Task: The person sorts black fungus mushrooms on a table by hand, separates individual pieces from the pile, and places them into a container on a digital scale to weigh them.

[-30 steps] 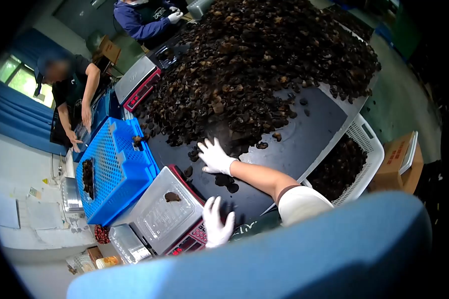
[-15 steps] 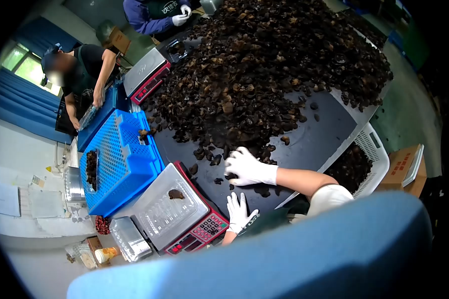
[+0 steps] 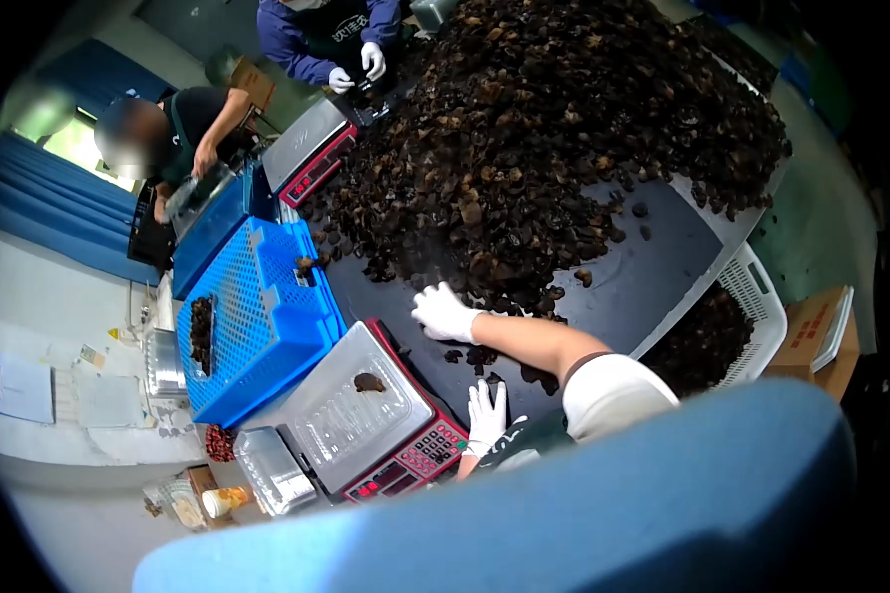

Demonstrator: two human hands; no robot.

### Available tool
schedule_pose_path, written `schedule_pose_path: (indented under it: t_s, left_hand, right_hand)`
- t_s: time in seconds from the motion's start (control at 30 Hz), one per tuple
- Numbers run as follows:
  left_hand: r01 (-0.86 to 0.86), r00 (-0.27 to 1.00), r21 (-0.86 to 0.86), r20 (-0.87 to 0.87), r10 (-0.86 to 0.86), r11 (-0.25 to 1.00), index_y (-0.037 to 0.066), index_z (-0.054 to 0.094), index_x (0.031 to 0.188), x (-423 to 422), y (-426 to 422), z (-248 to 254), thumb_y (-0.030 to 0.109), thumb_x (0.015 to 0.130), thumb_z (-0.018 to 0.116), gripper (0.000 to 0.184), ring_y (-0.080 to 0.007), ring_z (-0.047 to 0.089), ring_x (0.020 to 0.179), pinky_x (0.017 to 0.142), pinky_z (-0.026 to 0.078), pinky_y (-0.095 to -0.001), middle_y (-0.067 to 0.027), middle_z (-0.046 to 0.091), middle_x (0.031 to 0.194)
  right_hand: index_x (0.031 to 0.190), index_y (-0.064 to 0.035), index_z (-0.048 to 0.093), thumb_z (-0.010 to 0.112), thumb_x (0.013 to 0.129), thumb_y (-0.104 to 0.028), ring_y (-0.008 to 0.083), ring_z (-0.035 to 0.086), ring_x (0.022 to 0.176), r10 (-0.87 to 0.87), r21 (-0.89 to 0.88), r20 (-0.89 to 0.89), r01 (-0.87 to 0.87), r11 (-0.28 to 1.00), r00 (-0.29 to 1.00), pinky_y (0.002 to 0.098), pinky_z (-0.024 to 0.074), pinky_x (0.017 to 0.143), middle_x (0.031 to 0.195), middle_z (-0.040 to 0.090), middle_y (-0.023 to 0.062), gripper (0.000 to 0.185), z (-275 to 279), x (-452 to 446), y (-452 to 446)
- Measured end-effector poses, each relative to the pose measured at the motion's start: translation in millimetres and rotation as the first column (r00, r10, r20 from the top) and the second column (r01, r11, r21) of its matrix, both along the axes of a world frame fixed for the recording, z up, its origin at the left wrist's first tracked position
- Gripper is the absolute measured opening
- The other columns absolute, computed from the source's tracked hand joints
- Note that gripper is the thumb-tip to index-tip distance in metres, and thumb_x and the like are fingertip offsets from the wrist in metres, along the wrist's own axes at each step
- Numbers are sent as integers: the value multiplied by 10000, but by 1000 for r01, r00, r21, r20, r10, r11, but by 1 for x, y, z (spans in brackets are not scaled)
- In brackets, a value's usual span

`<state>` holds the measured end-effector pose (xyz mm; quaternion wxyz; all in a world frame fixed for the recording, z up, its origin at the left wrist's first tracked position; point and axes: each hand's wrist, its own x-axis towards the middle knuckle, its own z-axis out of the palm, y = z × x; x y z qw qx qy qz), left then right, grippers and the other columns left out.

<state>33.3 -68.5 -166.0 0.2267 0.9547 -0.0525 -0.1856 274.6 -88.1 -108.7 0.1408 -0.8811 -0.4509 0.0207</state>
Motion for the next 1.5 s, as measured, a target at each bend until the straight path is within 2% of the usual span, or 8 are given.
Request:
schedule_pose_path:
  t_s: [0.23,0.33,0.53,0.77,1.07,1.2,1.27,1.5]
  left_hand:
    - [39,999,100,-1,-39,994,24,236,1507,1,-9,12,634,814,609,996,-600,96,1387,1096,190,-653,-379,100,1518]
    - [33,991,49,128,-39,998,24,332,1469,-1,-5,18,543,815,663,898,-600,148,1376,1101,221,-624,-382,134,1510]
    - [-286,871,-394,274,409,874,12,393,1402,20,-31,80,214,795,732,723,-478,339,1321,1103,308,-497,-330,274,1443]
    - [-574,687,-403,237,687,713,59,271,1502,79,-19,34,244,904,627,721,-426,224,1408,1162,180,-478,-282,182,1535]
    - [-591,753,-114,276,597,798,183,301,1515,185,11,28,423,963,503,635,-423,125,1460,1133,139,-614,-138,193,1599]
    - [-391,837,-182,337,431,902,121,480,1373,179,3,15,331,940,558,488,-379,358,1370,1099,279,-558,-167,394,1490]
    - [-135,783,-325,545,302,936,37,614,1079,158,-12,23,142,874,624,230,-381,518,1177,1031,393,-439,-204,574,1220]
    - [-96,815,-238,539,213,967,73,625,1093,59,-40,70,93,845,619,249,-381,461,1226,1078,332,-479,-154,557,1241]
  right_hand:
    - [1055,-170,696,665,744,-360,265,550,1092,179,-52,-189,-192,980,965,464,403,921,1080,623,82,366,17,-36,-134]
    - [1121,-154,665,674,757,-285,272,471,1258,173,297,-243,-97,950,954,481,294,1073,1265,590,94,387,43,-49,-183]
    - [1216,-113,613,723,745,-252,308,490,1217,-269,356,-317,377,855,910,423,373,1036,1320,544,113,503,53,-79,-286]
    - [1382,-83,468,791,643,-401,378,409,1276,-297,170,-228,339,925,927,478,297,1098,1392,438,182,867,16,-145,-301]
    - [1442,-7,355,810,563,-553,458,295,1361,-409,137,-192,437,889,892,606,181,1124,1485,299,279,1131,-8,-162,-265]
    - [1467,-6,310,752,579,-648,471,253,1376,-401,100,-204,427,899,893,644,104,1121,1499,255,294,1181,-12,-159,-259]
    - [1476,-14,301,734,587,-669,470,247,1377,-401,92,-218,428,899,890,654,86,1118,1501,250,293,1186,-13,-158,-258]
    - [1294,-95,551,744,697,-456,313,456,1206,-361,415,-155,392,821,920,531,263,1074,1291,519,132,724,3,-125,-248]
